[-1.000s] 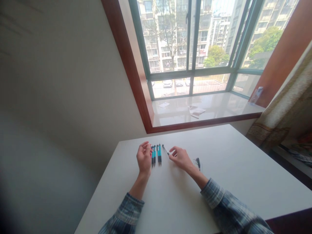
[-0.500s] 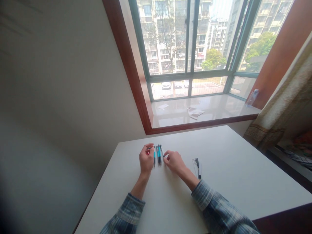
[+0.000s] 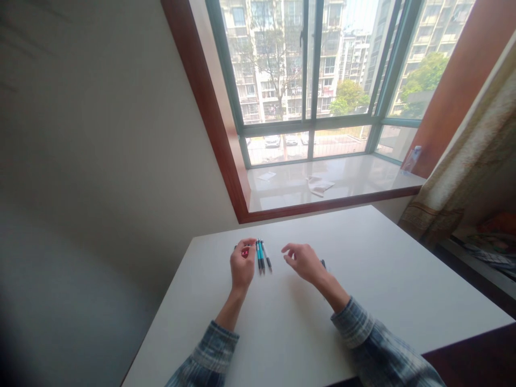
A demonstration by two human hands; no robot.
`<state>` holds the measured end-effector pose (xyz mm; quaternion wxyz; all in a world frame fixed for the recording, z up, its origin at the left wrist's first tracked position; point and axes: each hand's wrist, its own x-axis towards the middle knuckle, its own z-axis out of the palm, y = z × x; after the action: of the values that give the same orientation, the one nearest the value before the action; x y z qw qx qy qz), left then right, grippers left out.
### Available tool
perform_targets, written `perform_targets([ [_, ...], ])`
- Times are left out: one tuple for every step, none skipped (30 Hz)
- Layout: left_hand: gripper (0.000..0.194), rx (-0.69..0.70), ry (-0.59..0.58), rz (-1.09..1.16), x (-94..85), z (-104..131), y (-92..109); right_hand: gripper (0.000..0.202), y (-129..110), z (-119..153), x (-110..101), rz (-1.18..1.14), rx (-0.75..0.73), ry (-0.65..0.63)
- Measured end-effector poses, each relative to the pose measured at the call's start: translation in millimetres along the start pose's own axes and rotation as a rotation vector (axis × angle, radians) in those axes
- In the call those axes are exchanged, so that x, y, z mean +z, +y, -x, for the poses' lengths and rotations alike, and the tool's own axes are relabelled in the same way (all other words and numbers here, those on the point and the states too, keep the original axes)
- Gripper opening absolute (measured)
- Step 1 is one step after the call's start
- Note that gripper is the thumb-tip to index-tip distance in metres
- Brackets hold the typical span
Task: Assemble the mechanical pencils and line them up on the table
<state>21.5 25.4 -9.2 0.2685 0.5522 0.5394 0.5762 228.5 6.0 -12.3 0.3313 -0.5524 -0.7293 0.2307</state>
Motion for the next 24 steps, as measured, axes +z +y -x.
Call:
perform_targets([
  [0.017,0.007,-0.008,-0.008,0.5,1,0,0.023,7,4,-11,-0.006,-0.003,0.019],
  [0.017,0.018,-0.017,-0.019,1.2,1,1,0.023,14,8,-22,-0.003,0.002,0.038],
  [0.016,0.034,-0.028,-0.030,1.9,2,2,0.023,22,12,-33,0.006,0.019,0.057],
  [0.016,0.055,-0.041,-0.040,2.7,4,3,0.023,30,17,-43,0.017,0.045,0.070],
  [0.015,0.077,-0.054,-0.048,3.5,5,4,0.024,38,22,-53,0.023,0.067,0.069],
  [0.015,0.099,-0.067,-0.054,4.2,6,5,0.026,46,27,-61,0.023,0.068,0.045],
  [0.015,0.118,-0.082,-0.060,4.8,7,6,0.029,52,32,-68,0.028,0.064,0.007],
  [0.015,0.133,-0.096,-0.068,5.3,8,7,0.033,58,37,-74,0.035,0.064,-0.027],
  [0.016,0.145,-0.108,-0.075,5.5,9,8,0.038,63,41,-77,0.043,0.064,-0.063],
  [0.016,0.152,-0.118,-0.079,5.6,10,8,0.044,66,44,-80,0.052,0.067,-0.094],
  [0.016,0.157,-0.123,-0.079,5.5,11,8,0.049,68,47,-80,0.059,0.071,-0.118],
  [0.017,0.158,-0.125,-0.075,5.3,11,8,0.053,70,50,-80,0.066,0.075,-0.135],
  [0.017,0.157,-0.125,-0.067,5.0,11,7,0.056,70,51,-79,0.072,0.076,-0.144],
  [0.017,0.153,-0.125,-0.057,4.7,11,7,0.058,70,52,-78,0.078,0.076,-0.149],
  [0.017,0.148,-0.125,-0.049,4.4,11,6,0.059,69,52,-76,0.085,0.074,-0.153],
  [0.017,0.142,-0.124,-0.045,4.1,10,6,0.059,68,52,-75,0.092,0.073,-0.157],
  [0.017,0.138,-0.125,-0.044,3.9,10,6,0.059,68,51,-74,0.099,0.073,-0.164],
  [0.017,0.136,-0.126,-0.046,3.7,10,6,0.059,67,50,-73,0.107,0.076,-0.172],
  [0.017,0.136,-0.127,-0.052,3.6,10,6,0.060,67,49,-73,0.115,0.080,-0.183],
  [0.017,0.137,-0.129,-0.059,3.6,10,6,0.060,67,48,-73,0.124,0.083,-0.191],
  [0.017,0.139,-0.131,-0.066,3.6,10,7,0.061,67,48,-73,0.133,0.084,-0.198],
  [0.017,0.140,-0.132,-0.069,3.7,11,7,0.061,68,47,-73,0.142,0.083,-0.201],
  [0.017,0.141,-0.132,-0.069,3.9,11,7,0.061,68,47,-72,0.151,0.080,-0.203],
  [0.017,0.140,-0.130,-0.065,4.1,11,7,0.060,69,46,-72,0.159,0.078,-0.203],
])
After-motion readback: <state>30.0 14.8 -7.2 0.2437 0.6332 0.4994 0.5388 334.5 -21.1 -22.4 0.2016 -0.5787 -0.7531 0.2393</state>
